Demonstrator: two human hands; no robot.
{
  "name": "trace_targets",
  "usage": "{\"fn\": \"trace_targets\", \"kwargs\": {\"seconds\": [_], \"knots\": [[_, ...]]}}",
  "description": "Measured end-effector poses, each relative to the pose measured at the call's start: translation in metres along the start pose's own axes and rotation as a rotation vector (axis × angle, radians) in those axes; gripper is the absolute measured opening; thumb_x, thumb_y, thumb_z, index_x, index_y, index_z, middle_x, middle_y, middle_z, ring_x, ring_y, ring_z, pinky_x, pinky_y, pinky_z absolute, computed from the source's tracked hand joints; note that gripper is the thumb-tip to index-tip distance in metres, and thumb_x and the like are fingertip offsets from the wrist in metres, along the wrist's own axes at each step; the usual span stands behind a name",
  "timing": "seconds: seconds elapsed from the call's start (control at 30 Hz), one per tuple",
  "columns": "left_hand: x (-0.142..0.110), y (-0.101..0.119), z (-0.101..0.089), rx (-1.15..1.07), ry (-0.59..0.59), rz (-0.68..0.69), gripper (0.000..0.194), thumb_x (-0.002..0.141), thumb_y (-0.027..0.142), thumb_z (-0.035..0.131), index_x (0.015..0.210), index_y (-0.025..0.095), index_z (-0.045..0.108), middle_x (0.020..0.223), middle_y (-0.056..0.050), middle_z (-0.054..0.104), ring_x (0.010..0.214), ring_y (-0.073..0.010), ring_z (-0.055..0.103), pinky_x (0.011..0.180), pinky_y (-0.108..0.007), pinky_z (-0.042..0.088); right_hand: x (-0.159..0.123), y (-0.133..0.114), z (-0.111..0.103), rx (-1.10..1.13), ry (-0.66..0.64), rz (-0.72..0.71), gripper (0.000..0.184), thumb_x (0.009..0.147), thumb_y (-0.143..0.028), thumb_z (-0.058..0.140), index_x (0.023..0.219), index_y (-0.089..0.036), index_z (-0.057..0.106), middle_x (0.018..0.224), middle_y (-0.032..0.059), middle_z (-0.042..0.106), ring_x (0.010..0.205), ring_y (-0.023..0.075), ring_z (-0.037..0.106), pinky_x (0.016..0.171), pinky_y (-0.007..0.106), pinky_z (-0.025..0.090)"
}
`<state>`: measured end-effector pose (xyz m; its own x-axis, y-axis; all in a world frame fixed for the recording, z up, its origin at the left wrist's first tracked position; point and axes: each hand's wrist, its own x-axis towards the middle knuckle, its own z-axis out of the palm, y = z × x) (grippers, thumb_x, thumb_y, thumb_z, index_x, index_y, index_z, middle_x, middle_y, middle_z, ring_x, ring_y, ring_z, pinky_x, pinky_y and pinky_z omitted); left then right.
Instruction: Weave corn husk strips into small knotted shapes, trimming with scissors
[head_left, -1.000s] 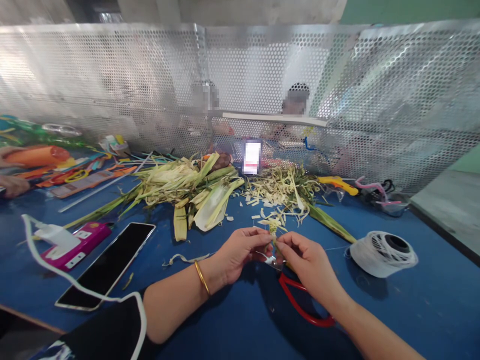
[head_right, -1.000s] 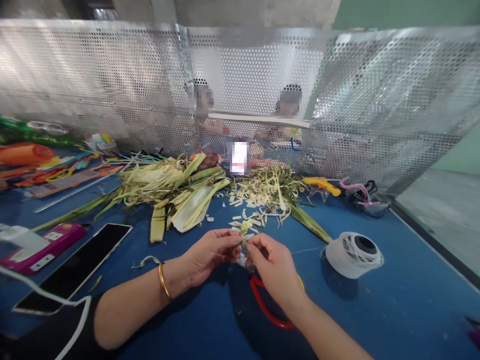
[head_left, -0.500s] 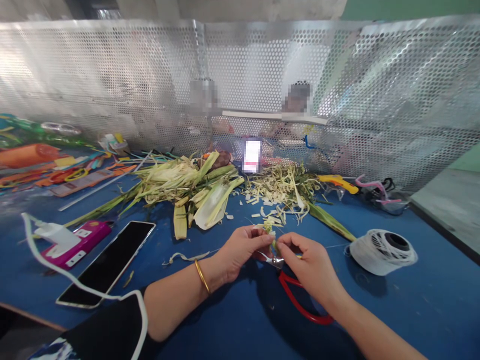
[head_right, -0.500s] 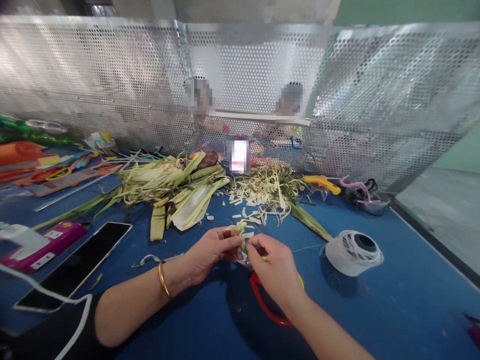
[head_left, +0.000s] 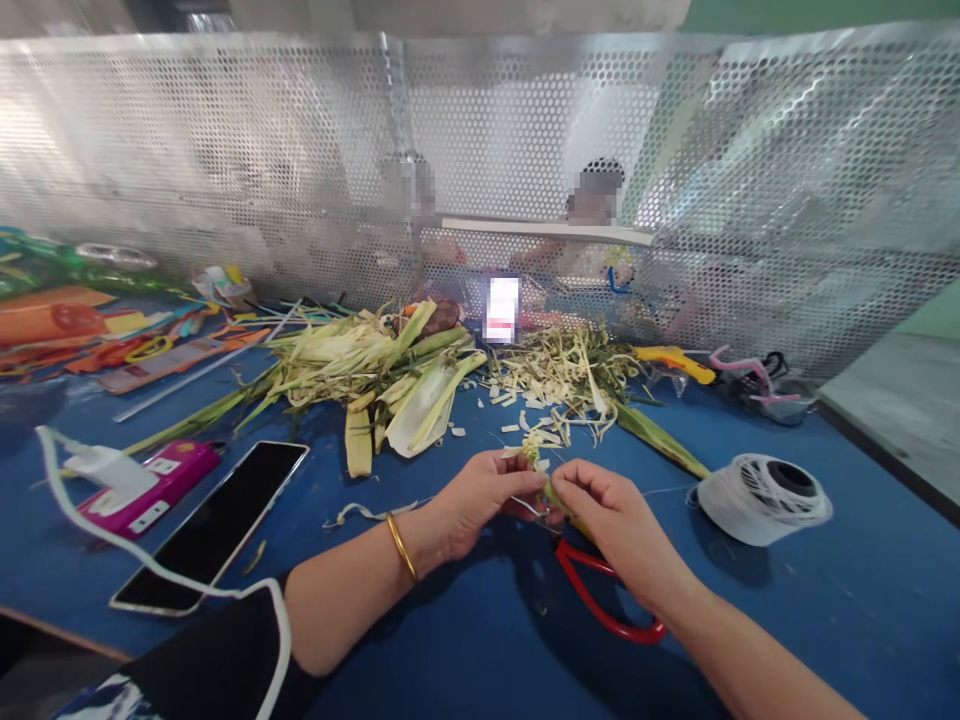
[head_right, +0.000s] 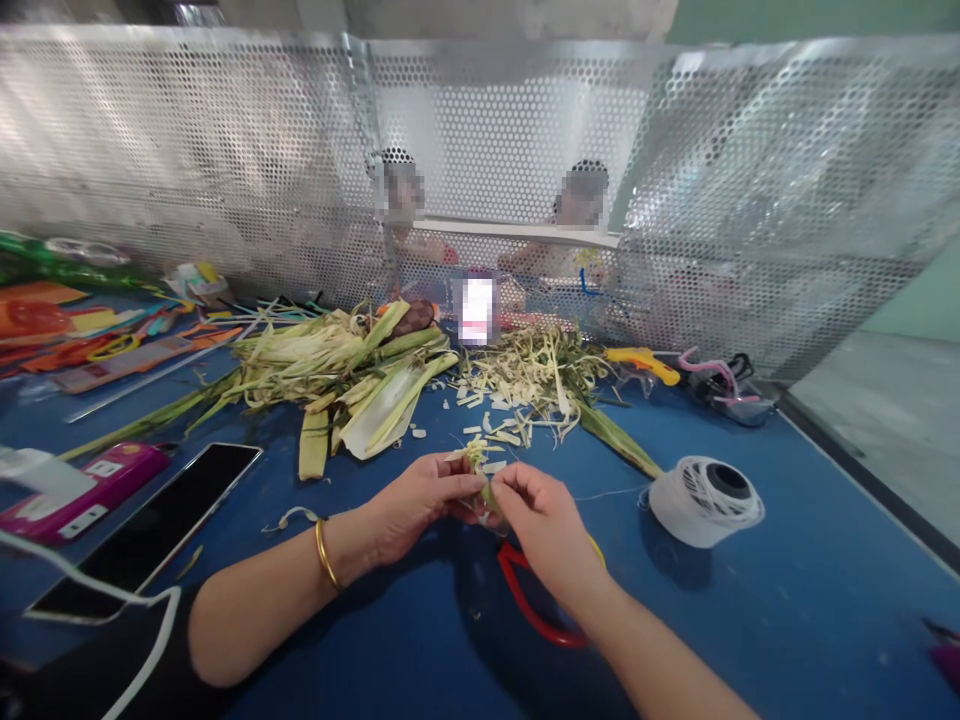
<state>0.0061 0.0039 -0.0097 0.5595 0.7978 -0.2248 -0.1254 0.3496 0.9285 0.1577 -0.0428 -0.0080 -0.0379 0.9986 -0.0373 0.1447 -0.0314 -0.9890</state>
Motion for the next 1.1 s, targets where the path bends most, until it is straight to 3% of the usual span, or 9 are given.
{"fn": "trace_targets", "kwargs": {"seconds": [0.23, 0.53, 0.67, 0.8, 0.97, 1.1], "knots": [[-0.0019, 0.0012, 0.001, 0.015, 0.015, 0.002, 0.031, 0.064, 0.038, 0.074, 0.072, 0.014, 0.058, 0.067, -0.001, 0.062, 0.063, -0.0123, 0.06, 0.068, -0.027, 0.047, 0.0023, 0.0003, 0.0003, 0.384, -0.097, 0.194, 0.032, 0.067, -0.045, 0.071, 0.063, -0.016, 0.059, 0.062, -0.0009, 0.057, 0.059, 0.0109, 0.05, 0.06, 0.025, 0.041], [0.0048, -0.0007, -0.0046, -0.041, 0.169, 0.081, 0.027, 0.067, 0.033, 0.074, 0.073, 0.015, 0.055, 0.064, 0.001, 0.06, 0.056, -0.0099, 0.056, 0.058, -0.023, 0.045, 0.0011, -0.002, -0.0037, 0.203, -0.023, 0.149, 0.034, 0.059, -0.045, 0.079, 0.071, -0.017, 0.064, 0.063, -0.001, 0.062, 0.059, 0.0126, 0.057, 0.065, 0.028, 0.045], [0.0042, -0.0014, -0.0044, -0.059, 0.171, 0.092, 0.026, 0.066, 0.034, 0.074, 0.074, 0.015, 0.058, 0.062, 0.002, 0.058, 0.056, -0.0086, 0.054, 0.057, -0.021, 0.043, 0.0012, -0.0002, -0.0037, 0.335, -0.014, 0.211, 0.03, 0.059, -0.042, 0.078, 0.067, -0.016, 0.064, 0.058, -0.0008, 0.06, 0.054, 0.0107, 0.054, 0.06, 0.026, 0.045], [0.0033, -0.004, -0.0021, -0.098, 0.193, 0.109, 0.028, 0.063, 0.035, 0.076, 0.071, 0.014, 0.059, 0.063, 0.001, 0.059, 0.058, -0.0087, 0.053, 0.058, -0.021, 0.041, 0.0019, 0.0003, -0.0028, 0.47, -0.087, 0.328, 0.024, 0.06, -0.034, 0.073, 0.058, -0.016, 0.058, 0.05, -0.0042, 0.049, 0.046, 0.0079, 0.044, 0.053, 0.024, 0.04], [0.0014, -0.0033, 0.0005, -0.045, 0.184, 0.086, 0.031, 0.058, 0.034, 0.079, 0.06, 0.014, 0.056, 0.058, 0.001, 0.056, 0.054, -0.0089, 0.051, 0.058, -0.023, 0.041, 0.0031, -0.0031, -0.0014, 0.058, 0.105, 0.053, 0.023, 0.064, -0.04, 0.069, 0.068, -0.018, 0.064, 0.067, 0.0001, 0.061, 0.065, 0.0142, 0.053, 0.064, 0.026, 0.042], [-0.0008, -0.0018, 0.0026, 0.005, 0.153, 0.041, 0.035, 0.054, 0.037, 0.081, 0.056, 0.014, 0.054, 0.053, 0.002, 0.054, 0.05, -0.0081, 0.049, 0.058, -0.023, 0.041, 0.0022, -0.0027, -0.0009, -0.135, 0.08, 0.015, 0.023, 0.068, -0.041, 0.063, 0.068, -0.018, 0.062, 0.061, -0.0016, 0.058, 0.059, 0.0127, 0.049, 0.056, 0.025, 0.039]]}}
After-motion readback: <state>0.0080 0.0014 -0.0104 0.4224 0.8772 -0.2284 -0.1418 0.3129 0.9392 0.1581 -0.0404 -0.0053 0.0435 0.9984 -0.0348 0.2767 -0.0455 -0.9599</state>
